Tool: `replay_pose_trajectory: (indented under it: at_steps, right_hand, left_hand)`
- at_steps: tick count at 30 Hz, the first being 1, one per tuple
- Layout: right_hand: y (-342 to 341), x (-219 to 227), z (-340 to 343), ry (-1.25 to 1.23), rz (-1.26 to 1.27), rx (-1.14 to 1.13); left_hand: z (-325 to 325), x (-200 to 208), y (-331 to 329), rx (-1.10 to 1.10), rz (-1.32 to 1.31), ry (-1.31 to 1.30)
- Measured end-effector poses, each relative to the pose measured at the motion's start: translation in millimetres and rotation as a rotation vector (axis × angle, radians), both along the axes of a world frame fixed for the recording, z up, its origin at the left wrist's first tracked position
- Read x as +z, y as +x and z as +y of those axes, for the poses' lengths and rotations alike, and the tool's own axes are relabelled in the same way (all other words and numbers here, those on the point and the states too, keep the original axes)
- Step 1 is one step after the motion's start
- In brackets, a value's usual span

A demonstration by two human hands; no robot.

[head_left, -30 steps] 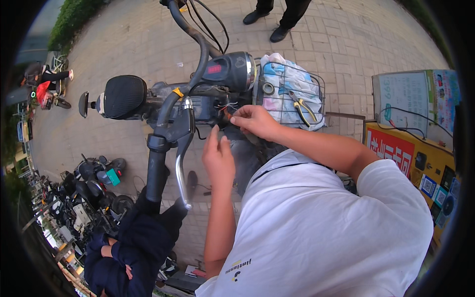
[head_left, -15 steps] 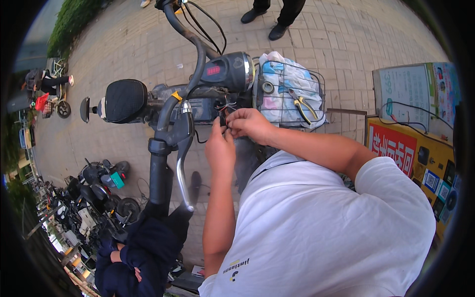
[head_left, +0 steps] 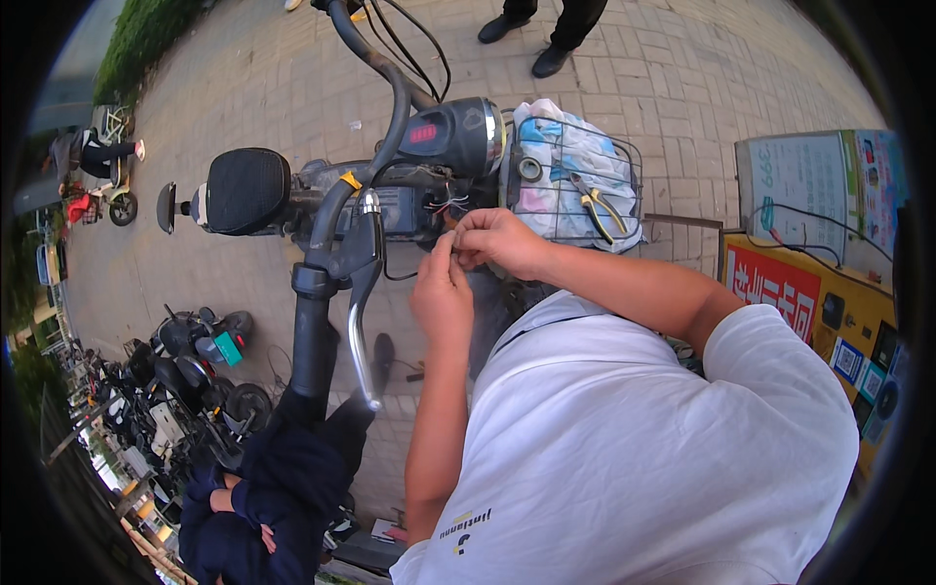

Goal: The person uses pliers to strip and twist wires on an electric scooter's handlebar assembly. They repeatedly cut insulation, expose conductors, and join wires by hand, occasionally adjusting the bundle and checking connections.

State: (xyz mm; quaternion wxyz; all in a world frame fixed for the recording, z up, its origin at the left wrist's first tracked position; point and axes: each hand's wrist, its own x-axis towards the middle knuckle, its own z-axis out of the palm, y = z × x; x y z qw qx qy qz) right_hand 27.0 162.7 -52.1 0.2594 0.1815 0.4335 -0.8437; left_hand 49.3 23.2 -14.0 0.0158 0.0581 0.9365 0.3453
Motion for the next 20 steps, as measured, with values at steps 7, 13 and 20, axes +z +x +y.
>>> replay_pose_trajectory:
  at_steps: [7,13,20]
  right_hand:
    - [2.6,-2.9,-11.0,0.143,-0.02,0.022]
    - [5.0,-7.5,-22.7,0.245,0.136,-0.071]
    - [4.9,-19.7,-28.4,0.357,0.23,-0.208]
  left_hand:
    - [-2.7,-5.9,6.2,0.008,0.03,-0.035]
    - [-5.6,-22.3,2.2,0.072,0.101,-0.01]
    - [-18.1,-42.4,-8.4,0.18,0.069,0.036]
